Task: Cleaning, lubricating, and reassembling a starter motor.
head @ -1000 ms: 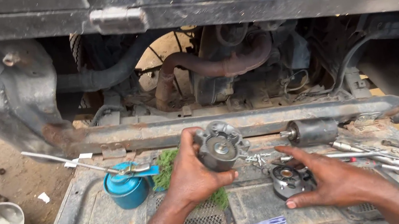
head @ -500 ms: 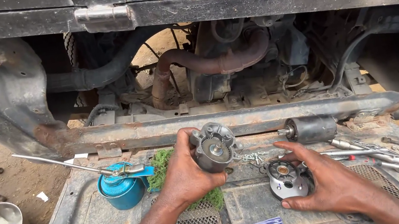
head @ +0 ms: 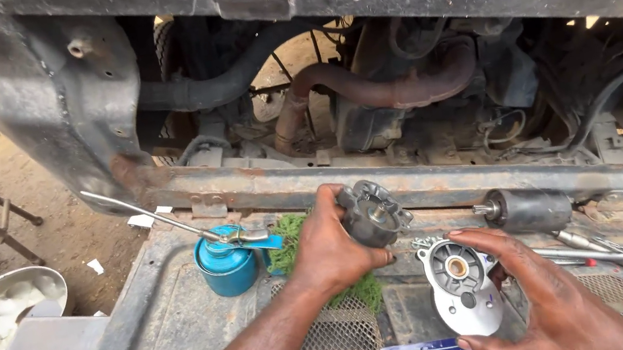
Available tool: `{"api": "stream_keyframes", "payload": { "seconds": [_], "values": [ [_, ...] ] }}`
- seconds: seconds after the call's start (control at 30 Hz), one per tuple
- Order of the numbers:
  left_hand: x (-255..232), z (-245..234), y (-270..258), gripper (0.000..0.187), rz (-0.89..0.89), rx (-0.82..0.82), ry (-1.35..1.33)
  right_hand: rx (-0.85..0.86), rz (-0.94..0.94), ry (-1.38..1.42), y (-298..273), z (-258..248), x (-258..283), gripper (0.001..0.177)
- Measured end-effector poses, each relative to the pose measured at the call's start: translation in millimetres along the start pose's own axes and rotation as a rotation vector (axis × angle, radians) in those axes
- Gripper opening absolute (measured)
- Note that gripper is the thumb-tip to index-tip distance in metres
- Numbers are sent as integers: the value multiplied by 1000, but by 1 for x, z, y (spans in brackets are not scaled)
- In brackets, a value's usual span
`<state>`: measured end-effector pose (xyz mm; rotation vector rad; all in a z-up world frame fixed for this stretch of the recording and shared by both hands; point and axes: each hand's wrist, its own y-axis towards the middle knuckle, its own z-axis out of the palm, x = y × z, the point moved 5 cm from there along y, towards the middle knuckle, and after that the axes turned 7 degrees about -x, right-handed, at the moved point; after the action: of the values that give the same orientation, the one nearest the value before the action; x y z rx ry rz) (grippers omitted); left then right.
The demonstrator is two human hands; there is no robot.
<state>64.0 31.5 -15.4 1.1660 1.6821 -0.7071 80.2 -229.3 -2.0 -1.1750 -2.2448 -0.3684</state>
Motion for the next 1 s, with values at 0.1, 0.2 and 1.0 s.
{"api": "stream_keyframes", "payload": {
  "seconds": [0.1,0.2,1.0],
  "values": [
    [-5,-2,-1,101,10,33,112,-47,-65,-25,-2,-12,-1,114],
    [-9,-1,-3,99,38,55,164,-109,-59,-88,-10,-32,-2,117],
    [-6,105,23,103,-30,123,449,-356,108,-205,-47,-59,-86,123]
  ]
}}
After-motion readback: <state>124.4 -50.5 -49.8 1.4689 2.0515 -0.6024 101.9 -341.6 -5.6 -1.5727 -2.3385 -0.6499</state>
